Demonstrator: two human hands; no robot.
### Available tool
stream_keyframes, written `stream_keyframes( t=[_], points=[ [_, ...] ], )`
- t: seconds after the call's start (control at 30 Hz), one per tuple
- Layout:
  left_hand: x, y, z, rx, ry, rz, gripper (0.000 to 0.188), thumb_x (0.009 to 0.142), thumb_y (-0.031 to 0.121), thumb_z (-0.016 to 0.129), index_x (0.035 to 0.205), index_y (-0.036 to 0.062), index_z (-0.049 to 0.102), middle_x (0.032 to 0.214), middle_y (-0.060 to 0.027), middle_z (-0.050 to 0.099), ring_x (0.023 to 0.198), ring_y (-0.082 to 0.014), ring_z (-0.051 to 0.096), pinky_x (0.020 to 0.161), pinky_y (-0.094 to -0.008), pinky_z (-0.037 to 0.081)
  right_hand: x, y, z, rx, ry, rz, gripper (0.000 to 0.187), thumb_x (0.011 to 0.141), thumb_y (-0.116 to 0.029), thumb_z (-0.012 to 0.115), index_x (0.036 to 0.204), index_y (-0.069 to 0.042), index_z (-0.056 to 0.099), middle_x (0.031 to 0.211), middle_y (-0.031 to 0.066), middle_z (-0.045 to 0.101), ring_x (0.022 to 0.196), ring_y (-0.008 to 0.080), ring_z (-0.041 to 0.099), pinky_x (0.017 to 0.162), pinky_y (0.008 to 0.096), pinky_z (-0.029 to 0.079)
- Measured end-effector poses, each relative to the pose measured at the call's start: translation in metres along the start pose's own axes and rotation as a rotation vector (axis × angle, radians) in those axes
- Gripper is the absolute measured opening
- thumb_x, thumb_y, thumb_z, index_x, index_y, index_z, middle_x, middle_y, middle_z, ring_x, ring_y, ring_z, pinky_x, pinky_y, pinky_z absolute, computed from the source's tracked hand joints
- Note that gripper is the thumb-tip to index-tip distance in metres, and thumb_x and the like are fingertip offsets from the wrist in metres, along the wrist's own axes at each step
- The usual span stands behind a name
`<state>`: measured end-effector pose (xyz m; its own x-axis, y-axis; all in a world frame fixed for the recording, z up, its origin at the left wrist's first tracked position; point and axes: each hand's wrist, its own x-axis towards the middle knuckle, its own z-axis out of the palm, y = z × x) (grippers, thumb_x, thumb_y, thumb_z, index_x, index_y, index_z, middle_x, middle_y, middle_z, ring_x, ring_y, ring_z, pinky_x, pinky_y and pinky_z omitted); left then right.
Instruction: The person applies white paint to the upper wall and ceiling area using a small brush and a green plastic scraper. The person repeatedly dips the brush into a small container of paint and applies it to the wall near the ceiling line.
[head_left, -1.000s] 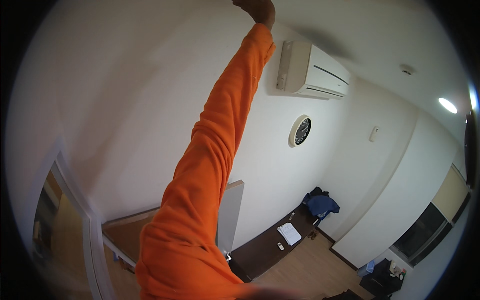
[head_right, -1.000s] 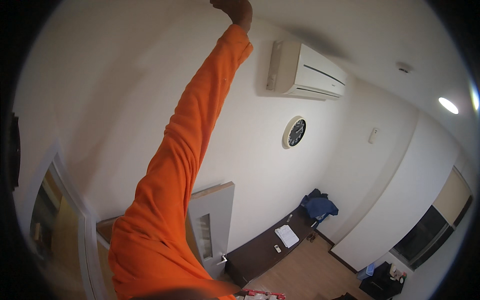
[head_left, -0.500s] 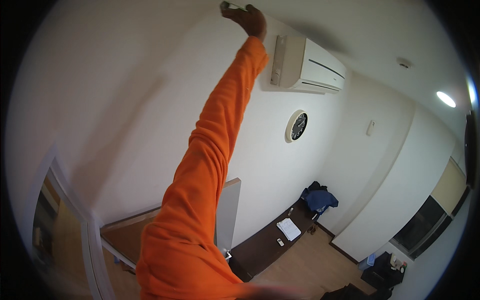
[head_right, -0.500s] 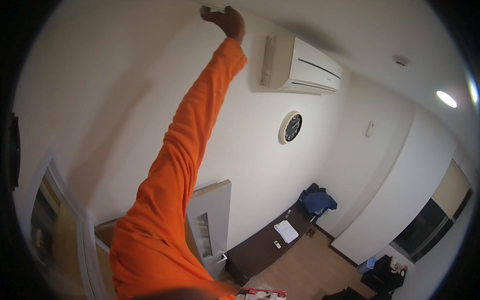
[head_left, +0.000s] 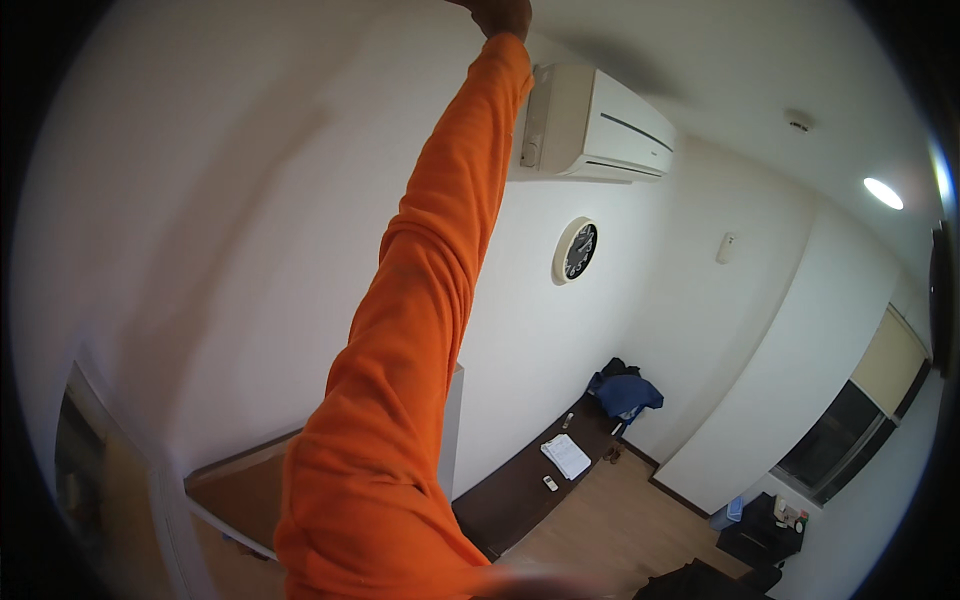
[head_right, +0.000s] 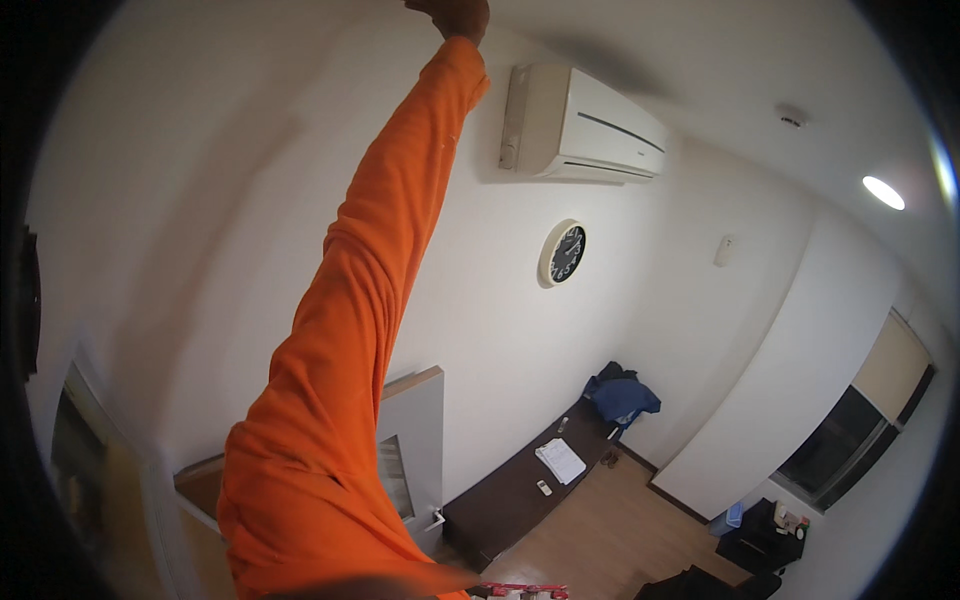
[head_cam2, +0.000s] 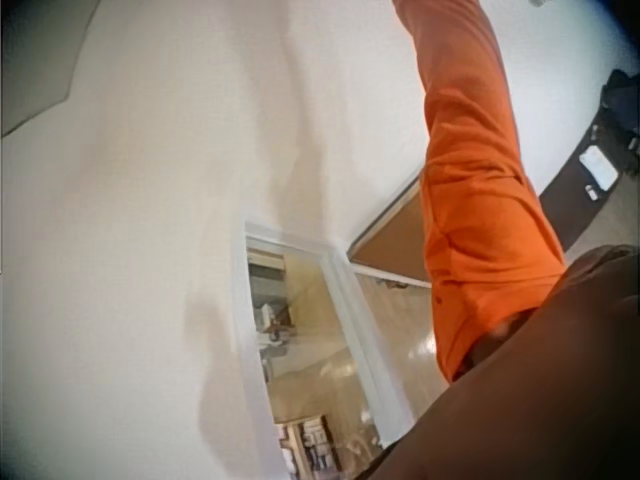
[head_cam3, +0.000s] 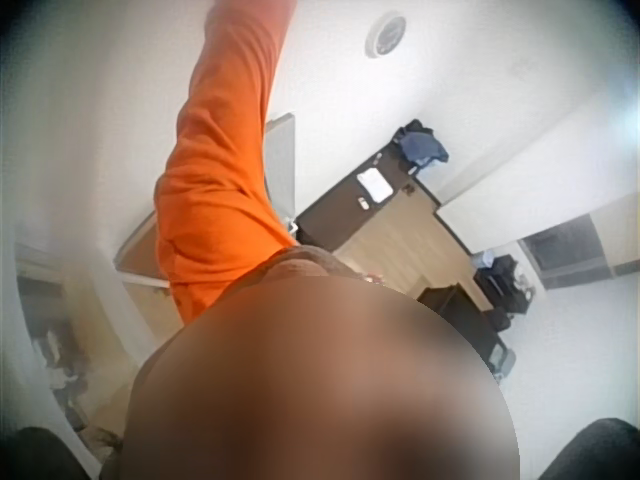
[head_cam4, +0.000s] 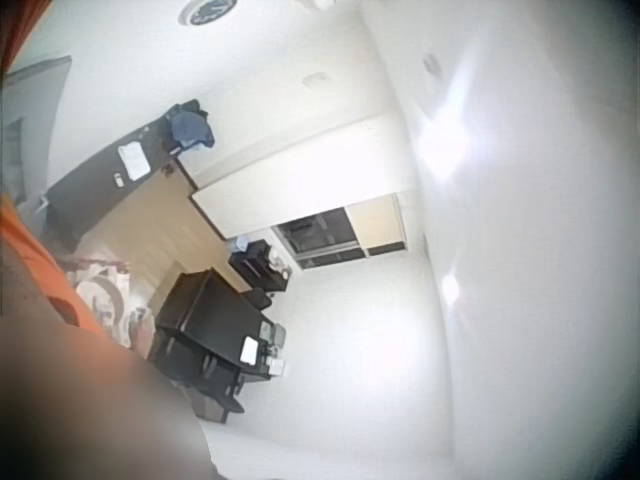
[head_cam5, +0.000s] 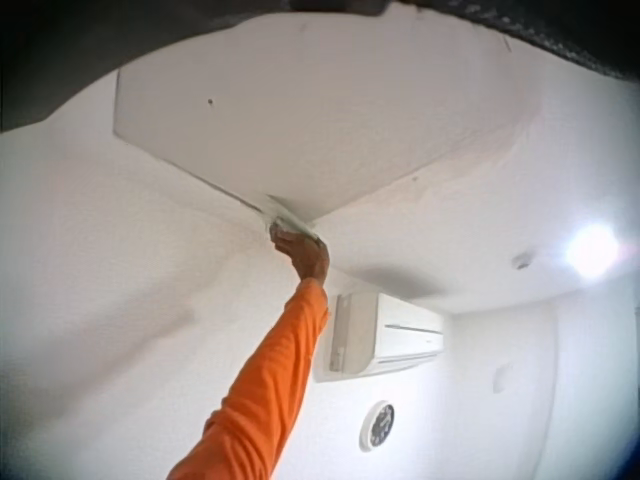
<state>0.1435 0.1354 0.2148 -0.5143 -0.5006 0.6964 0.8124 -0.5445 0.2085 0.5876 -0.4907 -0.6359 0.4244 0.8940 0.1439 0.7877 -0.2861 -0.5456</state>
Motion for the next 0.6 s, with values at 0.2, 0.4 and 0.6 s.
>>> stream_keyframes(
  t=[0.2, 0.4, 0.6],
  points=[
    [-0.046, 0.019, 0.010, -0.198, -0.121, 0.022, 0.097, 0.083, 0.013, 0.070, 0.147, -0.0204, 0.004, 0.152, -0.0365, 0.016, 0.141, -0.0485, 0.023, 0.119, -0.0550, 0.024, 0.004, -0.006, -0.002, -0.005, 0.018, 0.018, 0.031, 0.092, -0.032, 0.066, 0.113, -0.008, 0.064, 0.103, 0.0228, 0.067, 0.097, 0.0439, 0.063, 0.083, 0.0515, 0.051],
    [-0.091, 0.029, -0.037, -0.482, 0.048, -0.082, 0.063, 0.079, -0.003, 0.050, 0.136, -0.0104, 0.024, 0.134, -0.0247, 0.031, 0.127, -0.0356, 0.036, 0.115, -0.0468, 0.026, 0.005, -0.016, -0.010, -0.005, 0.040, 0.029, 0.032, 0.093, -0.033, 0.066, 0.112, -0.008, 0.064, 0.104, 0.0228, 0.067, 0.098, 0.0441, 0.063, 0.084, 0.0516, 0.051],
    [-0.064, -0.043, -0.078, -0.696, -0.092, -0.484, 0.093, 0.089, 0.004, 0.054, 0.155, -0.0080, -0.011, 0.162, -0.0258, 0.007, 0.148, -0.0376, 0.020, 0.124, -0.0457, 0.017, 0.009, 0.027, 0.030, -0.124, -0.024, -0.073, 0.038, 0.092, -0.036, 0.068, 0.115, -0.006, 0.064, 0.108, 0.0227, 0.066, 0.103, 0.0439, 0.062, 0.087, 0.0528, 0.050]
  ],
)
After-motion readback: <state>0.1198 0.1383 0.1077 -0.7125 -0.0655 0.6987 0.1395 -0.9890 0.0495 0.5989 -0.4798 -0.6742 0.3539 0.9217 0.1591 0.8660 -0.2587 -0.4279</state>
